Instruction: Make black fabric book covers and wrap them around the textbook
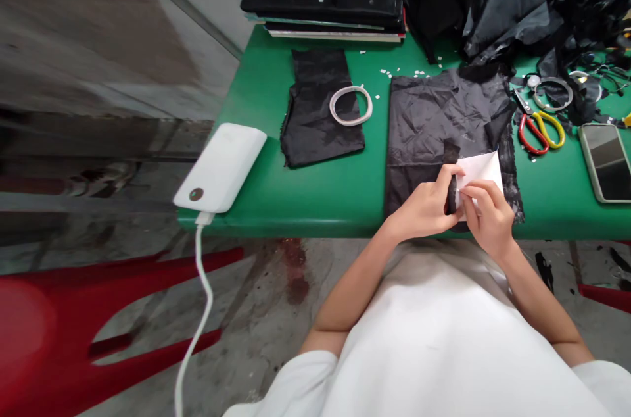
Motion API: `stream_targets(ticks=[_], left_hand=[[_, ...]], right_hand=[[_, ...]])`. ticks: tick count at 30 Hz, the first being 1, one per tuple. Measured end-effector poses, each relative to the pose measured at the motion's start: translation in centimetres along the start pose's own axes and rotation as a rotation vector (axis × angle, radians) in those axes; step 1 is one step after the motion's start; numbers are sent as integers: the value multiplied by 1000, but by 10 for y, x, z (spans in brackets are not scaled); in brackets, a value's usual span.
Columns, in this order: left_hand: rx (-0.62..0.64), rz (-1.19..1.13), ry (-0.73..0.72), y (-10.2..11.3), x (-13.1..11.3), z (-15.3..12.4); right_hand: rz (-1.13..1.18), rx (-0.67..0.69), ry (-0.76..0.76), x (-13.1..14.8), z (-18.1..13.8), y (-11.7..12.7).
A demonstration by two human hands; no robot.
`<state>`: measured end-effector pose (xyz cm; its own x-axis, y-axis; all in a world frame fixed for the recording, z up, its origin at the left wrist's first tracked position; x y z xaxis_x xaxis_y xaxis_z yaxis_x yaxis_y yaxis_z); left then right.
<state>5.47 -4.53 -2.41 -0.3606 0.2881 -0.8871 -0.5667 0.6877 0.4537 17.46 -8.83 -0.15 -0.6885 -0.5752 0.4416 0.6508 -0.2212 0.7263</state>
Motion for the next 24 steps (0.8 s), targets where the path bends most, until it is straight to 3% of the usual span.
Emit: stream_targets(ticks=[17,24], left_hand=[[15,5,19,0,1,1],[37,36,52,1,1,2]], right_hand=[[-2,39,140,4,-6,0],[-115,172,228,7,-6,3]])
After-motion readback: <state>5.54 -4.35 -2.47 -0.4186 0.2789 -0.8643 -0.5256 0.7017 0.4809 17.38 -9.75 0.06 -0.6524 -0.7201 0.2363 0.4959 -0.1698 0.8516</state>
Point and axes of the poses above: each hand's wrist, its own z-axis towards the middle knuckle, its own y-axis out of the back of the hand, x = y × z, the point moved 6 cm from there along z, towards the middle knuckle, and after that the axes turned 14 degrees about x, right-handed, at the moved point
